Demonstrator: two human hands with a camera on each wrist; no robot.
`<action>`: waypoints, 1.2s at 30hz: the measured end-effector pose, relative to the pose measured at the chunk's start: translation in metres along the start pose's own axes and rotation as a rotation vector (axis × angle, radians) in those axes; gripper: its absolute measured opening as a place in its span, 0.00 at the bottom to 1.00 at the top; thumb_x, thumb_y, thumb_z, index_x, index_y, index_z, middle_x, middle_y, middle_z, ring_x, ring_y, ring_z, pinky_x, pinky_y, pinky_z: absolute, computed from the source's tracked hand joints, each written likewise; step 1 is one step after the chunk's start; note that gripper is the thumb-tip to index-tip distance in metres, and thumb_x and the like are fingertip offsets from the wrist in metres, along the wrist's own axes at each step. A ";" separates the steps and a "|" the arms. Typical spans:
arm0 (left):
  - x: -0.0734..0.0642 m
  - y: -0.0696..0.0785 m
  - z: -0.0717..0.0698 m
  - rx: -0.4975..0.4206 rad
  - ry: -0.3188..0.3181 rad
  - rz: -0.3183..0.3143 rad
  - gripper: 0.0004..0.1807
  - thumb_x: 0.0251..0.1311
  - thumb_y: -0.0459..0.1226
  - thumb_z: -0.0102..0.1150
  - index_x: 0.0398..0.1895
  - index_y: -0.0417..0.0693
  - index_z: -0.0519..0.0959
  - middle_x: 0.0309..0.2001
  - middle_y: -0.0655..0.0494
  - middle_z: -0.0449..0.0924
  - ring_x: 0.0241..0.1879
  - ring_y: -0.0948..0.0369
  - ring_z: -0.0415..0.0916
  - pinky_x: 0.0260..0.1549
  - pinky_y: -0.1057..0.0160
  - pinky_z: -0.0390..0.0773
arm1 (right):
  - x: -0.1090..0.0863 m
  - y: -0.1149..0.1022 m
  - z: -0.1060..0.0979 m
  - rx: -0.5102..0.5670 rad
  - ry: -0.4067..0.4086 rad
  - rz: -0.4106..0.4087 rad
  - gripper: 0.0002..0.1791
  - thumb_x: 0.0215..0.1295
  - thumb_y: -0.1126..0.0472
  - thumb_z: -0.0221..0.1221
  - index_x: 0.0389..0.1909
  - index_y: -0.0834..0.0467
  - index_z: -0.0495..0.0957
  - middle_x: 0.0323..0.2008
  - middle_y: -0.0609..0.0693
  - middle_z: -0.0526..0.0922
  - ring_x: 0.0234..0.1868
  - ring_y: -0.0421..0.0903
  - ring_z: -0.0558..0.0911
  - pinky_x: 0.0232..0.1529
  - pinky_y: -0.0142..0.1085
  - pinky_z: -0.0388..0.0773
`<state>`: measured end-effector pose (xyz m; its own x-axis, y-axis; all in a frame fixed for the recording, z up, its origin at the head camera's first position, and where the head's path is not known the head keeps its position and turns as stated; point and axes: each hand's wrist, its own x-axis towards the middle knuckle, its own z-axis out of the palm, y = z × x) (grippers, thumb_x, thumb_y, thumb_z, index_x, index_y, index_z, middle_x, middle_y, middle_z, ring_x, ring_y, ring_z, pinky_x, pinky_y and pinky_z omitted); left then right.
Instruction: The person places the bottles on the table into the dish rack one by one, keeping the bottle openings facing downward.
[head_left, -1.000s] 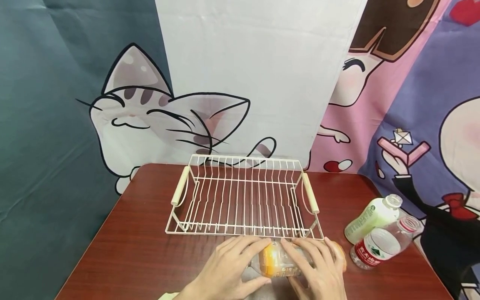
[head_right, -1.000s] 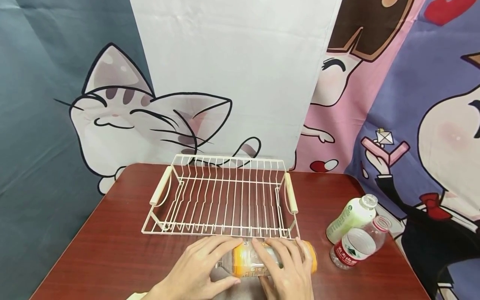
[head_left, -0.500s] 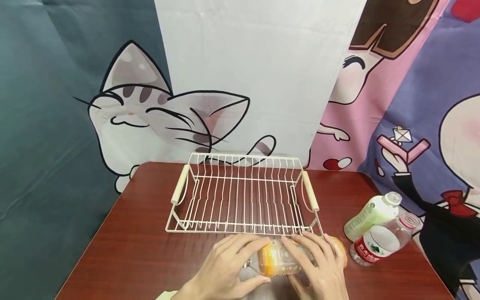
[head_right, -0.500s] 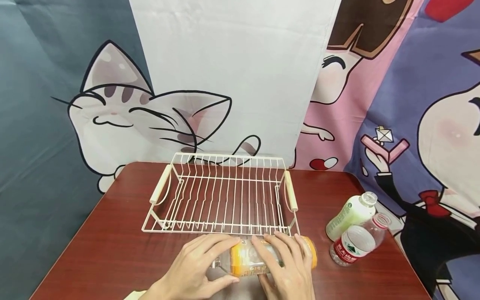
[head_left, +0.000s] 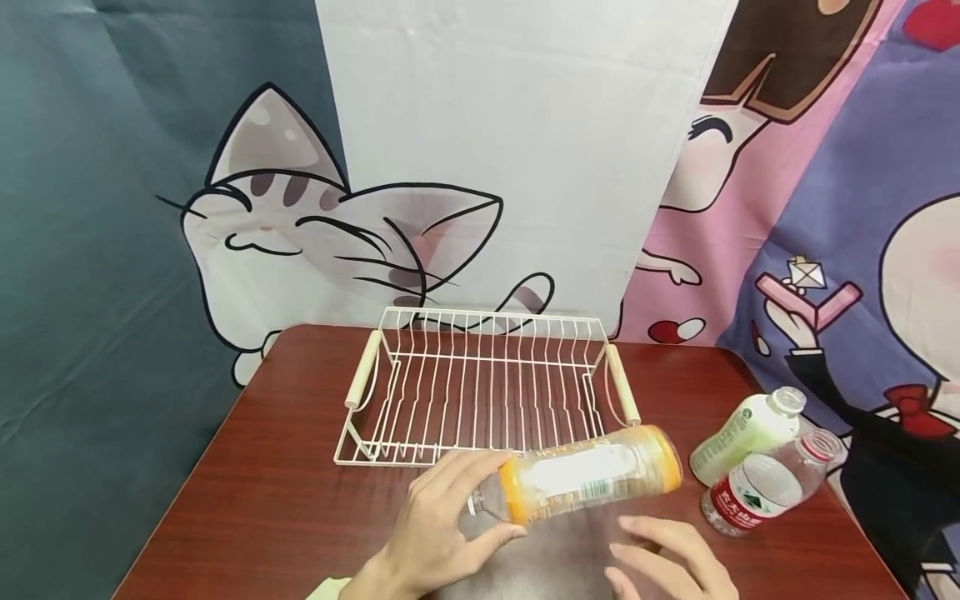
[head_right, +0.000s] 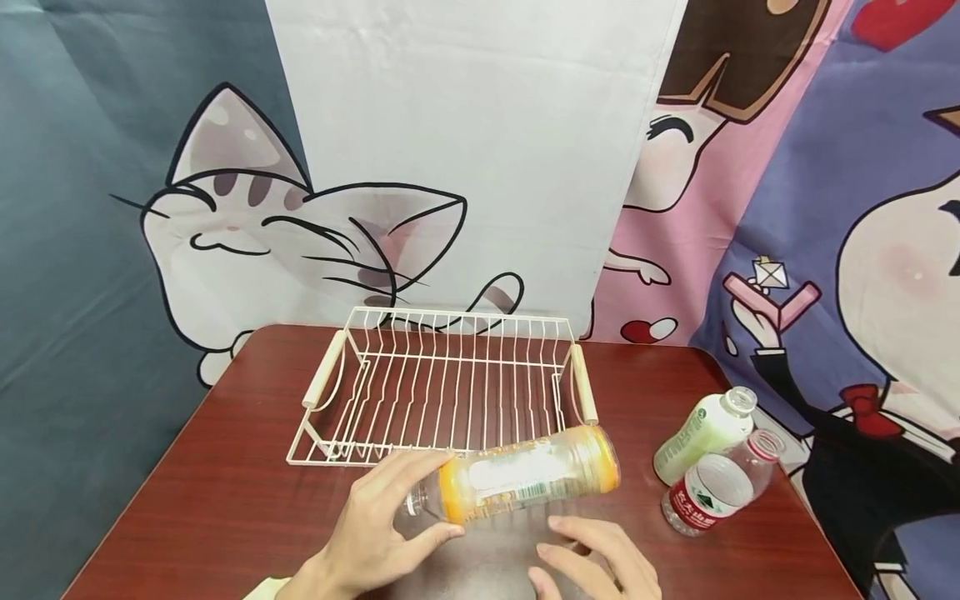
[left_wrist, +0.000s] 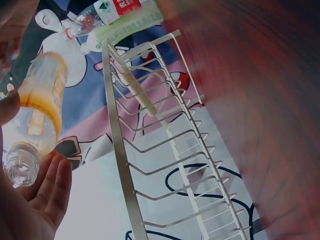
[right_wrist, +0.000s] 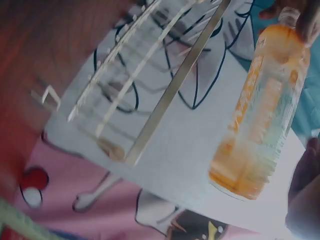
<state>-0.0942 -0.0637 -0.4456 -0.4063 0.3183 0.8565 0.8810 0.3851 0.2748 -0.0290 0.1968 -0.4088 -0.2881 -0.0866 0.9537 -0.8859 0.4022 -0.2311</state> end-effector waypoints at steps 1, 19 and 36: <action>0.000 0.000 0.000 -0.009 0.013 -0.023 0.43 0.52 0.48 0.87 0.69 0.39 0.81 0.57 0.50 0.88 0.52 0.57 0.87 0.54 0.60 0.88 | -0.004 0.000 -0.002 0.028 -0.021 0.078 0.07 0.69 0.66 0.75 0.32 0.65 0.89 0.38 0.60 0.89 0.46 0.40 0.86 0.44 0.23 0.80; -0.002 0.020 -0.004 -0.190 0.049 -0.486 0.40 0.55 0.43 0.87 0.72 0.56 0.81 0.57 0.59 0.90 0.49 0.63 0.88 0.50 0.58 0.87 | 0.013 0.031 0.010 0.769 0.103 0.963 0.38 0.76 0.81 0.55 0.82 0.54 0.64 0.71 0.56 0.80 0.66 0.49 0.85 0.62 0.43 0.88; -0.008 0.017 -0.003 -0.215 0.034 -0.600 0.36 0.60 0.44 0.83 0.72 0.60 0.80 0.51 0.63 0.90 0.48 0.65 0.85 0.49 0.58 0.86 | 0.056 0.021 0.066 0.639 0.248 1.035 0.30 0.75 0.79 0.57 0.74 0.57 0.72 0.64 0.55 0.81 0.64 0.47 0.83 0.64 0.37 0.84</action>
<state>-0.0755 -0.0626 -0.4465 -0.8393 0.0724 0.5388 0.5331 0.3042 0.7895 -0.0878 0.1407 -0.3735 -0.9423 0.2094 0.2611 -0.3209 -0.3434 -0.8826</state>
